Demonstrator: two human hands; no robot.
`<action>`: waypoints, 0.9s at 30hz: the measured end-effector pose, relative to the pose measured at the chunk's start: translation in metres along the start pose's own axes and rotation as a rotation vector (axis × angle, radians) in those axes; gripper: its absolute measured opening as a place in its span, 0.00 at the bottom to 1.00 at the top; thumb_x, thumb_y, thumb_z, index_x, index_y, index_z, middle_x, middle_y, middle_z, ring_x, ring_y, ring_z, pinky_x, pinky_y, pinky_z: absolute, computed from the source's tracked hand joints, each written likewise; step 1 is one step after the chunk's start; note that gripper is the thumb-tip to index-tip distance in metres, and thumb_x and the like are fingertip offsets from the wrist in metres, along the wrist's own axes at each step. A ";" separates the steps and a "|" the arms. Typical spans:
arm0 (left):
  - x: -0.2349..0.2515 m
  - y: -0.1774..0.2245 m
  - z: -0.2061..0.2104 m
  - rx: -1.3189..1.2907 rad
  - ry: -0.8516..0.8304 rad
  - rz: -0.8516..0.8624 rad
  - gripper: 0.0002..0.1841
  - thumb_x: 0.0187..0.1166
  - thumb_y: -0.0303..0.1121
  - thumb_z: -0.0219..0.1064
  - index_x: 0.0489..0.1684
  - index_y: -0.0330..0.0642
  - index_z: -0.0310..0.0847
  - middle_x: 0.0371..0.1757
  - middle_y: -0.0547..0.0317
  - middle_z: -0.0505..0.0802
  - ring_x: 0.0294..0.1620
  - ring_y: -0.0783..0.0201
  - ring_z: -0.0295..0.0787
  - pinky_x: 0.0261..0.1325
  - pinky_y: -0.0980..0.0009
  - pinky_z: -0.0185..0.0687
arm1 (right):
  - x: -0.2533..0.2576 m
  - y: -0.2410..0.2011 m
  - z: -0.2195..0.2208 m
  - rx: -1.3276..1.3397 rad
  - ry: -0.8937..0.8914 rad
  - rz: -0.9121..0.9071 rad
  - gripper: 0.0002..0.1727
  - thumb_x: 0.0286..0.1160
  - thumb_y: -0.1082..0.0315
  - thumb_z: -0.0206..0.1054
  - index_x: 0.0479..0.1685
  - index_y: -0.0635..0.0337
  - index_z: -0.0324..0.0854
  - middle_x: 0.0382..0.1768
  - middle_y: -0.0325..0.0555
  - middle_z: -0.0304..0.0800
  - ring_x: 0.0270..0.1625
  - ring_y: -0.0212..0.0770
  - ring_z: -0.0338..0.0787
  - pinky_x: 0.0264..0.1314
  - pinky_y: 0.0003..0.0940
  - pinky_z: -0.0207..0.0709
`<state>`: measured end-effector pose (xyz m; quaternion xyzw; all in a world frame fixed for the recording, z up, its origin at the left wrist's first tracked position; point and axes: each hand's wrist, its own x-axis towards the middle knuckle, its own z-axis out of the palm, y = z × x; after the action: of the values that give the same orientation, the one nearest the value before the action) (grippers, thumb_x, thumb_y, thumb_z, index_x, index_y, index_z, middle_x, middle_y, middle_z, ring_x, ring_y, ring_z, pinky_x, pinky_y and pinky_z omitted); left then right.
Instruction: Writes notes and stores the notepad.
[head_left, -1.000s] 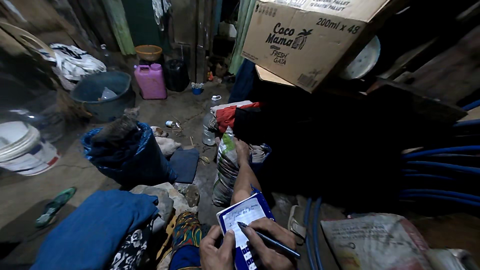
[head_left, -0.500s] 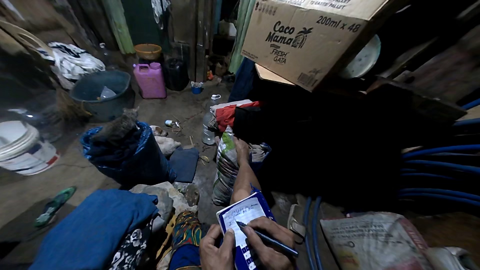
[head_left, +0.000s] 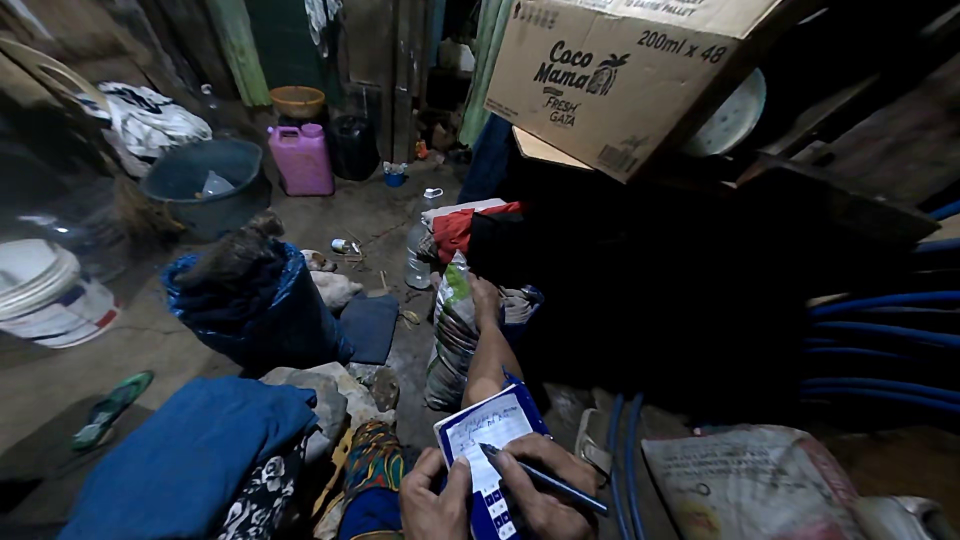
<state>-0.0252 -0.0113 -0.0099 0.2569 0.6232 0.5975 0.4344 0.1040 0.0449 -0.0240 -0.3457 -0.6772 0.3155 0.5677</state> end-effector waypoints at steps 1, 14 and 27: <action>0.000 0.000 0.000 -0.001 0.002 0.002 0.07 0.73 0.23 0.67 0.27 0.36 0.91 0.29 0.56 0.91 0.28 0.66 0.88 0.35 0.69 0.88 | 0.000 0.000 0.000 0.002 -0.003 -0.003 0.07 0.71 0.66 0.75 0.30 0.58 0.89 0.29 0.38 0.93 0.31 0.27 0.91 0.34 0.21 0.88; 0.000 -0.002 -0.001 0.003 0.000 0.026 0.07 0.72 0.23 0.67 0.26 0.37 0.91 0.29 0.56 0.91 0.28 0.66 0.89 0.35 0.70 0.88 | 0.000 0.000 0.000 -0.013 -0.020 0.033 0.07 0.72 0.66 0.75 0.30 0.59 0.90 0.28 0.39 0.93 0.28 0.28 0.90 0.31 0.22 0.87; 0.000 -0.002 -0.002 0.018 0.000 0.026 0.07 0.73 0.24 0.68 0.26 0.37 0.91 0.30 0.56 0.92 0.29 0.66 0.89 0.36 0.69 0.89 | 0.001 -0.002 0.000 0.000 -0.001 0.023 0.06 0.70 0.67 0.74 0.29 0.59 0.89 0.27 0.37 0.92 0.30 0.26 0.90 0.33 0.20 0.86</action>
<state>-0.0262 -0.0125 -0.0125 0.2688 0.6250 0.5977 0.4241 0.1041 0.0447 -0.0212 -0.3530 -0.6736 0.3222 0.5637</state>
